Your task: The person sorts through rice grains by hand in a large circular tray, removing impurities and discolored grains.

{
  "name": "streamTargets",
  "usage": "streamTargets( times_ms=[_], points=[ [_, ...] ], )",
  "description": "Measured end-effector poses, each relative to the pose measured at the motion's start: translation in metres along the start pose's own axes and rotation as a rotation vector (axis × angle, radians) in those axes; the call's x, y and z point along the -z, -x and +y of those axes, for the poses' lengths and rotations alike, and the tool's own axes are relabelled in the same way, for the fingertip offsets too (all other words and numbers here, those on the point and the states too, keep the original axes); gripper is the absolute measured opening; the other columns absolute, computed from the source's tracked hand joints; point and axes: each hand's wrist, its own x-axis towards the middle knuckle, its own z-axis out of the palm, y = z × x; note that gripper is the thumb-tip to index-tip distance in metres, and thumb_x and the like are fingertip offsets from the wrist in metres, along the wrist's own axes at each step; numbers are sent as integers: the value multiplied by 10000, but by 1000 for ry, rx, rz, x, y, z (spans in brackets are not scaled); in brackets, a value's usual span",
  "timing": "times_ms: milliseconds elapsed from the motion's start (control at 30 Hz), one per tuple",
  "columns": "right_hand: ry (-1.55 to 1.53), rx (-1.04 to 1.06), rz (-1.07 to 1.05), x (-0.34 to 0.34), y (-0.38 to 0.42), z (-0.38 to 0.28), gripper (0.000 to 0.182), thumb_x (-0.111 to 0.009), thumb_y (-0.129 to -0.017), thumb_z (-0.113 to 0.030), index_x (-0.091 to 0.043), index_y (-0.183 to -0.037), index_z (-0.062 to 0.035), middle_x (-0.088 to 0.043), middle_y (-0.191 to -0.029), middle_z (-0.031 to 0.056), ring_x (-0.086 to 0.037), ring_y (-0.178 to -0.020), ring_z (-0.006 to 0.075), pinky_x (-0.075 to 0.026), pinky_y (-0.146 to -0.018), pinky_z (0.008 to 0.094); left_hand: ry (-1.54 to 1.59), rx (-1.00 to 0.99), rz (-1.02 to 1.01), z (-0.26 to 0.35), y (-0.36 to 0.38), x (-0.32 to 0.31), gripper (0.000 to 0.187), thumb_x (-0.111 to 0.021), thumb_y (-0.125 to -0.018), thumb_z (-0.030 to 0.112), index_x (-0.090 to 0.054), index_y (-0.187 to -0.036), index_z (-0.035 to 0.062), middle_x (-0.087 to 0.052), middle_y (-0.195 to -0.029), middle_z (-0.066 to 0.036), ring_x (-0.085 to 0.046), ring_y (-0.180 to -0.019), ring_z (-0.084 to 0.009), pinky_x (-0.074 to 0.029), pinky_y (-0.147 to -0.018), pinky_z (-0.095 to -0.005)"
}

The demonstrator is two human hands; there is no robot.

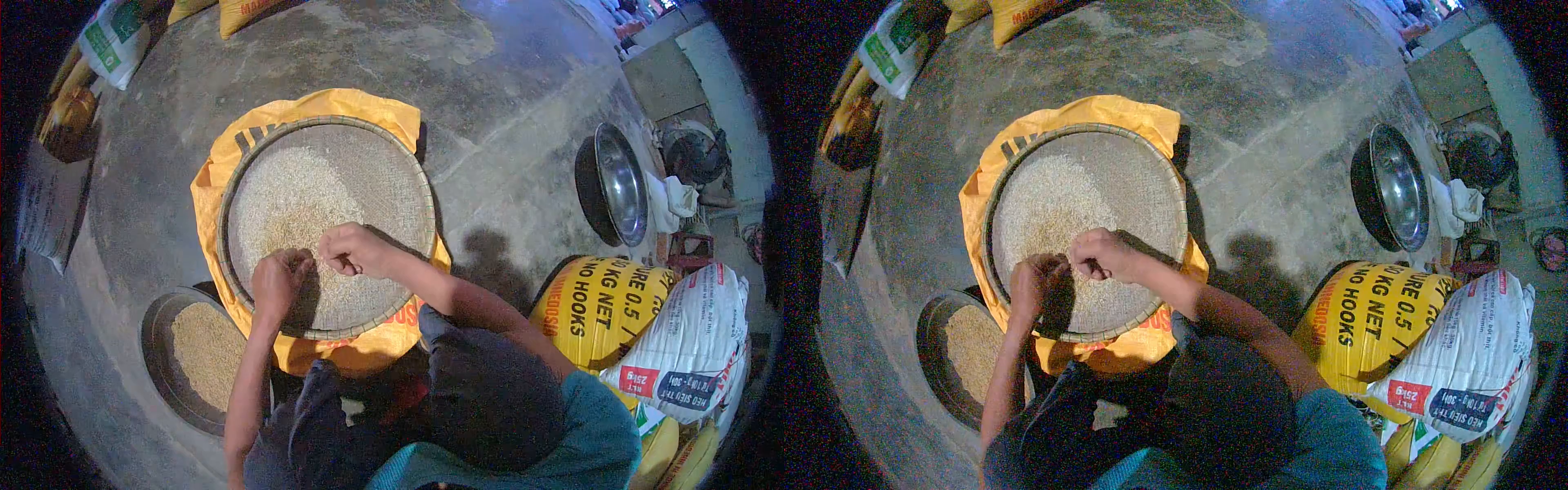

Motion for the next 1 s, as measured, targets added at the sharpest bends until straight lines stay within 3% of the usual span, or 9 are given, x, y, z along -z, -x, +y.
streamTargets(
  times_ms=[167,233,433,567,667,733,800,867,1000],
  points=[
    [101,-39,72,-6,-2,2,92,-613,-790,-118,-637,-786,-29,-568,-612,49,-520,-503,125,-410,-451,262,122,47,50,5,-1,1,166,-715,-817,196,-715,-916,62,-700,-893,-157,-677,-799,-329,-514,-706,-392],
    [831,476,309,-12,-6,17,146,-607,-816,-170,-630,-830,-27,-614,-654,116,-590,-548,239,-476,-534,372,151,46,99,7,1,5,170,-721,-813,195,-713,-919,63,-700,-897,-158,-679,-801,-326,-515,-706,-388],
    [1172,299,242,-19,-6,23,206,-646,-823,-248,-640,-830,-42,-659,-774,190,-633,-750,409,-486,-639,489,-33,7,55,-8,4,-2,177,-730,-813,210,-713,-927,76,-700,-894,-158,-672,-794,-341,-515,-706,-413],
    [1188,390,270,-19,-5,19,175,-604,-830,-209,-617,-831,-35,-650,-719,157,-640,-656,343,-485,-600,456,-19,7,78,-13,2,-7,180,-733,-812,212,-712,-928,75,-696,-871,-160,-669,-781,-332,-512,-697,-410],
    [740,324,227,-11,-4,9,159,-554,-826,-167,-577,-775,-18,-622,-656,88,-601,-556,224,-472,-542,386,187,32,86,-21,0,-10,157,-714,-836,188,-698,-900,46,-697,-828,-130,-664,-722,-255,-502,-659,-353],
    [-95,-22,-63,4,-8,8,152,-537,-807,-147,-590,-740,-20,-583,-639,26,-551,-544,127,-458,-522,306,373,54,98,-32,-2,-15,152,-700,-854,173,-686,-876,24,-699,-800,-104,-653,-684,-208,-493,-634,-318],
    [-151,-29,-52,0,-7,4,150,-567,-805,-159,-598,-731,-32,-578,-652,14,-552,-562,113,-457,-524,273,798,132,99,-30,-8,-9,156,-669,-882,150,-657,-827,5,-667,-766,-37,-596,-628,-130,-459,-603,-263],
    [581,285,240,-13,-9,6,137,-579,-811,-161,-613,-780,-31,-612,-650,51,-602,-581,177,-480,-539,335,830,314,11,-30,-5,2,135,-661,-882,141,-628,-817,29,-630,-747,-4,-584,-623,-115,-453,-594,-256],
    [929,372,289,-28,-7,13,138,-588,-819,-169,-625,-807,-36,-649,-686,108,-646,-628,266,-494,-583,413,1196,459,-10,-27,-2,12,89,-645,-876,115,-596,-827,59,-601,-719,-3,-573,-624,-94,-457,-583,-239]
  ],
)
